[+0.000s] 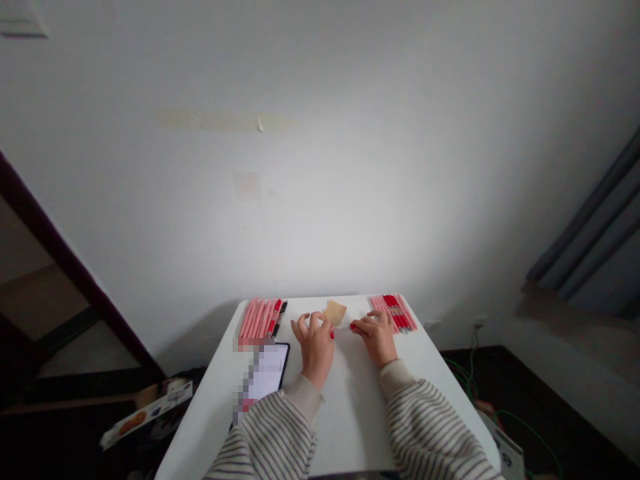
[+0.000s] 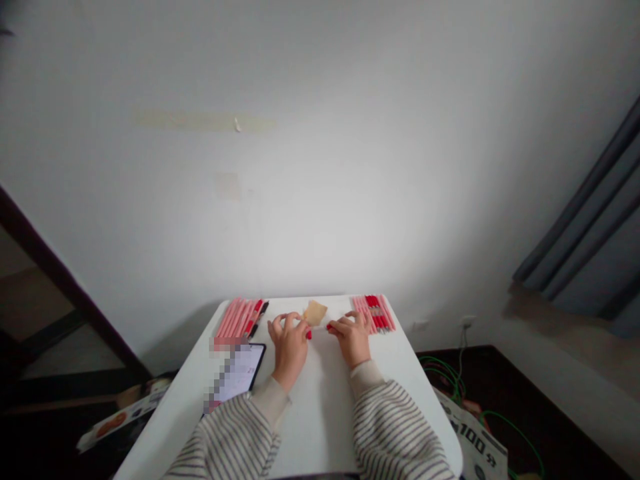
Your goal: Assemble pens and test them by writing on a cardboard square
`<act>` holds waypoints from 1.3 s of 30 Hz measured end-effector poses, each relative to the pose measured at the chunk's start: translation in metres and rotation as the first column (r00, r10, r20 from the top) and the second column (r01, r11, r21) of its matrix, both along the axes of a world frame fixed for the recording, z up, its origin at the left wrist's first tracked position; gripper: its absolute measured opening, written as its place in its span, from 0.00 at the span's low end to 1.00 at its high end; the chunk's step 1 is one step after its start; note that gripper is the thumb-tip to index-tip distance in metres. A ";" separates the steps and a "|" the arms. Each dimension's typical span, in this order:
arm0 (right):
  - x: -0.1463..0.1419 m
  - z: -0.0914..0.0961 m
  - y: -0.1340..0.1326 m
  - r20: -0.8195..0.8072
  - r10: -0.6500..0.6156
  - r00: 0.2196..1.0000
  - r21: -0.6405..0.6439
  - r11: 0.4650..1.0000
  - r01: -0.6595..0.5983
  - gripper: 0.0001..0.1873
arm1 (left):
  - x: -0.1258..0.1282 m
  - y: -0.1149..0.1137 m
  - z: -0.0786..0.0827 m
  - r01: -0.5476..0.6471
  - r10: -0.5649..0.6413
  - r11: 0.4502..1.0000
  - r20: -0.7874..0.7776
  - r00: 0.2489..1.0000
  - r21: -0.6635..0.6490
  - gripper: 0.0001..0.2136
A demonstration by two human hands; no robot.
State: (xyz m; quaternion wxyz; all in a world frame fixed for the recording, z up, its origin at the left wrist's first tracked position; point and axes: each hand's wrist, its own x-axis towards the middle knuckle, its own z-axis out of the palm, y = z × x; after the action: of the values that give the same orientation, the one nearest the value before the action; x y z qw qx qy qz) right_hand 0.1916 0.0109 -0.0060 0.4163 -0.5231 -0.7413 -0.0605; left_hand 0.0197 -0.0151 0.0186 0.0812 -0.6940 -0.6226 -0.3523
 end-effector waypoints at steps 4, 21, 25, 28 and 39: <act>0.000 0.002 -0.001 -0.001 -0.028 1.000 0.044 0.999 0.028 0.05 | 0.000 0.001 0.000 0.020 -0.019 1.000 0.031 0.999 -0.024 0.12; -0.002 0.002 -0.001 -0.139 -0.080 0.987 0.020 0.996 0.083 0.08 | 0.003 -0.004 -0.001 -0.025 0.025 1.000 0.008 1.000 -0.009 0.06; -0.001 0.001 0.000 -0.138 -0.075 0.988 0.034 0.996 0.081 0.08 | 0.002 -0.004 -0.001 -0.028 0.029 0.999 0.021 0.999 -0.019 0.06; 0.000 0.001 0.001 -0.139 -0.072 0.988 0.051 0.996 0.080 0.09 | 0.002 -0.003 -0.002 -0.039 0.040 0.998 0.028 0.999 -0.042 0.08; -0.001 0.003 -0.001 -0.162 -0.081 0.983 0.028 0.996 0.087 0.10 | 0.002 -0.002 -0.004 -0.044 0.045 0.999 0.016 0.999 -0.008 0.10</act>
State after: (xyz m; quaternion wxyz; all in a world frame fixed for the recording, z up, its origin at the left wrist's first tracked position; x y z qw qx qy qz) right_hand 0.1905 0.0104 -0.0034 0.4807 -0.5497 -0.6815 -0.0485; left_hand 0.0219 -0.0175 0.0144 0.0813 -0.6775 -0.6399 -0.3534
